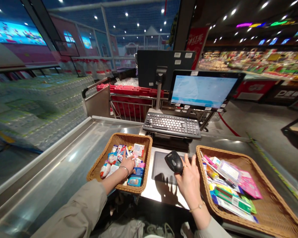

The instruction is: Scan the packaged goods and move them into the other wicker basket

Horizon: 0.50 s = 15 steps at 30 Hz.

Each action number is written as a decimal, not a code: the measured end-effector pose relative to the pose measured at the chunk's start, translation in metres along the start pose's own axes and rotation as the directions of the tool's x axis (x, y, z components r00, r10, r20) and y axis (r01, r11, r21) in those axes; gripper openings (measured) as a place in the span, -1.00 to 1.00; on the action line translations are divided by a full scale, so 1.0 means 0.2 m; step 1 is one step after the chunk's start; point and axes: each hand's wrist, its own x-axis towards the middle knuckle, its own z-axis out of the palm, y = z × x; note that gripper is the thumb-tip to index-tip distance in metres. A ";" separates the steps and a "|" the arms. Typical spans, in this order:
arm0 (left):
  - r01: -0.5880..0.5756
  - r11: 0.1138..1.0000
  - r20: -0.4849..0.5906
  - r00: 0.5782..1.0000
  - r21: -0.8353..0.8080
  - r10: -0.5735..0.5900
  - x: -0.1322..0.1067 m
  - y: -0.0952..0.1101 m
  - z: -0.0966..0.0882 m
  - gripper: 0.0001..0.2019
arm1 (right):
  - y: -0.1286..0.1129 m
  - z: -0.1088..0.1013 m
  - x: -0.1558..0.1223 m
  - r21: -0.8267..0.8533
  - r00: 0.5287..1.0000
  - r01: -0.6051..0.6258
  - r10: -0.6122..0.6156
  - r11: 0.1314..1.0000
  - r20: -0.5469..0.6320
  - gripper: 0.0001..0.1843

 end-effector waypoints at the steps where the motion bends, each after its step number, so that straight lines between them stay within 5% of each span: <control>1: 0.016 1.000 -0.001 1.000 -0.003 -0.016 0.00 0.00 0.00 -0.70 | 0.00 0.00 0.00 0.000 1.000 0.000 0.000 1.000 -0.001 -0.46; 9: 0.001 0.993 0.041 0.999 -0.117 0.004 0.00 -0.02 0.00 -0.59 | 0.01 0.00 0.00 -0.011 1.000 -0.011 0.011 1.000 0.005 -0.45; 15: -0.004 0.984 -0.106 0.994 -0.178 -0.015 0.01 -0.06 -0.06 -0.73 | 0.00 0.01 0.01 -0.014 1.000 -0.010 0.010 1.000 0.015 -0.43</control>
